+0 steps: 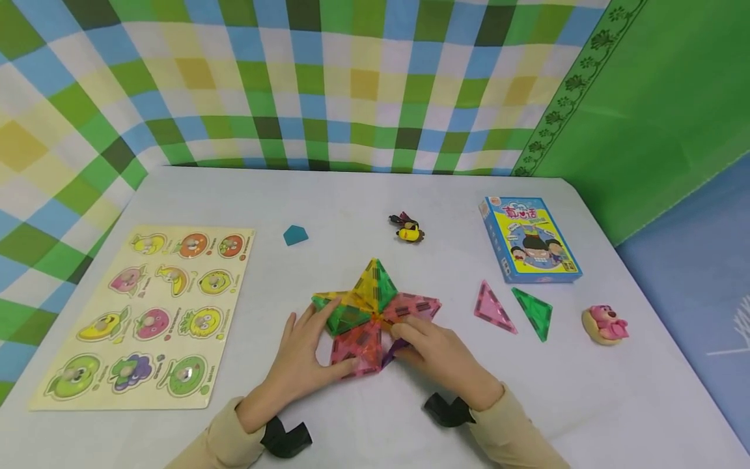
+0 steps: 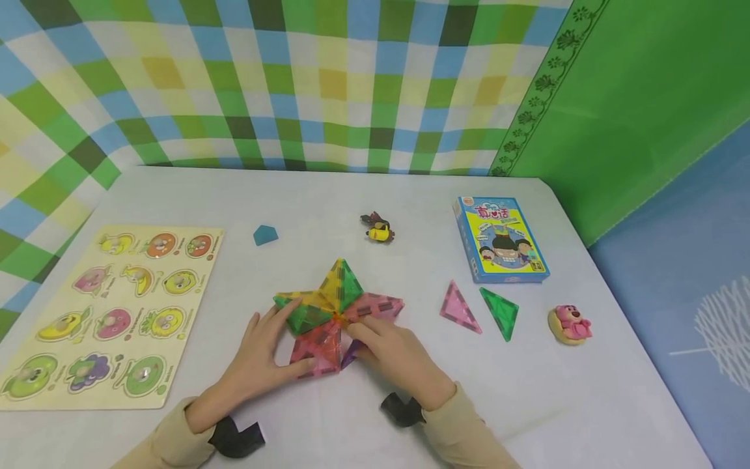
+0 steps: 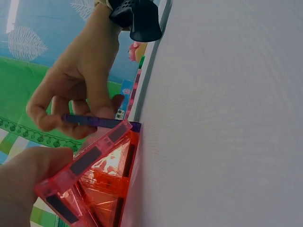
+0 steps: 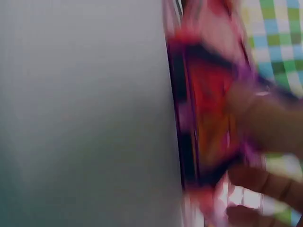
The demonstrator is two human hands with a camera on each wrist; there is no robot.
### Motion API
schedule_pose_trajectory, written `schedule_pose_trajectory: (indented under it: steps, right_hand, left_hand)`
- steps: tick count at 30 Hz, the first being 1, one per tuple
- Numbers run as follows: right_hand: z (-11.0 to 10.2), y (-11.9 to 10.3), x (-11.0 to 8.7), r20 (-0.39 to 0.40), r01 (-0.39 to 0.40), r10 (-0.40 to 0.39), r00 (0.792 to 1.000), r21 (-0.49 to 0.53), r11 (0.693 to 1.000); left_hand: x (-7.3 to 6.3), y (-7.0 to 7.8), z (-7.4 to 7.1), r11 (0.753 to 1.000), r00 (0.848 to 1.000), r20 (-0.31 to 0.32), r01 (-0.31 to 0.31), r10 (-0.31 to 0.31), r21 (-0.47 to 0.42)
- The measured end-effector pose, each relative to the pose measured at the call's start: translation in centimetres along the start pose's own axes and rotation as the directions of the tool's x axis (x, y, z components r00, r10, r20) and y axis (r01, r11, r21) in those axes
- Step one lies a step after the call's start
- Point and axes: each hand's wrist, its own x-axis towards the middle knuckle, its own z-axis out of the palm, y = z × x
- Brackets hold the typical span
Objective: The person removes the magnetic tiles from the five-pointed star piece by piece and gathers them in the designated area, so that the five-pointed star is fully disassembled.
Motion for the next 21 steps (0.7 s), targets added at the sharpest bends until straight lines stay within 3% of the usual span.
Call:
schedule_pose_trajectory:
  steps: [4,6,7,9,11,13,14,15,16,18,21]
  right_hand:
    - [-1.4,0.4,-0.9,-0.021,-0.036,0.04,0.999,0.139,0.99]
    - [-2.2,0.9,-1.4,-0.086,-0.101,0.124,0.988,0.235,0.967]
    - [-2.7,1.2,-1.7,-0.128,-0.152,0.194,0.973,0.28,0.948]
    - [-3.4,1.9,-2.3,-0.208,-0.28,0.375,0.904,0.375,0.884]
    - [-3.9,2.7,-2.8,-0.255,-0.41,0.559,0.789,0.459,0.788]
    - [-4.1,3.4,-3.1,-0.221,-0.534,0.71,0.669,0.522,0.665]
    - [-4.1,3.7,-3.2,-0.183,-0.582,0.758,0.626,0.538,0.61]
    - [-4.0,3.9,-3.3,-0.14,-0.617,0.788,0.6,0.546,0.567]
    - [-3.8,4.1,-3.3,-0.095,-0.643,0.807,0.583,0.552,0.53]
    - [-3.4,4.3,-3.2,-0.018,-0.682,0.816,0.578,0.54,0.494]
    - [-2.8,4.6,-3.1,-0.002,-0.707,0.805,0.593,0.477,0.522]
  left_hand:
    - [0.0,0.0,0.0,1.0,1.0,0.006,0.003,-0.003,-0.005]
    - [0.0,-0.1,-0.1,1.0,1.0,0.011,0.008,-0.008,-0.007]
    - [-0.1,-0.1,-0.1,1.0,1.0,0.012,0.01,-0.01,-0.008]
    - [-0.1,-0.1,-0.1,1.0,1.0,0.013,0.012,-0.012,-0.006]
    - [-0.1,-0.2,-0.2,1.0,1.0,0.01,0.011,-0.011,-0.012]
    - [-0.2,-0.2,-0.2,1.0,1.0,0.009,0.015,-0.015,-0.015]
    - [-0.2,-0.3,-0.3,1.0,1.0,0.009,0.017,-0.017,-0.018]
    - [-0.2,-0.3,-0.3,1.0,1.0,0.011,0.02,-0.02,-0.022]
    - [-0.2,-0.3,-0.4,0.999,1.0,0.014,0.023,-0.022,-0.024]
    - [-0.2,-0.4,-0.4,1.0,1.0,0.018,0.023,-0.022,-0.022]
    - [0.0,-0.3,-0.4,1.0,1.0,0.021,0.014,-0.014,-0.022]
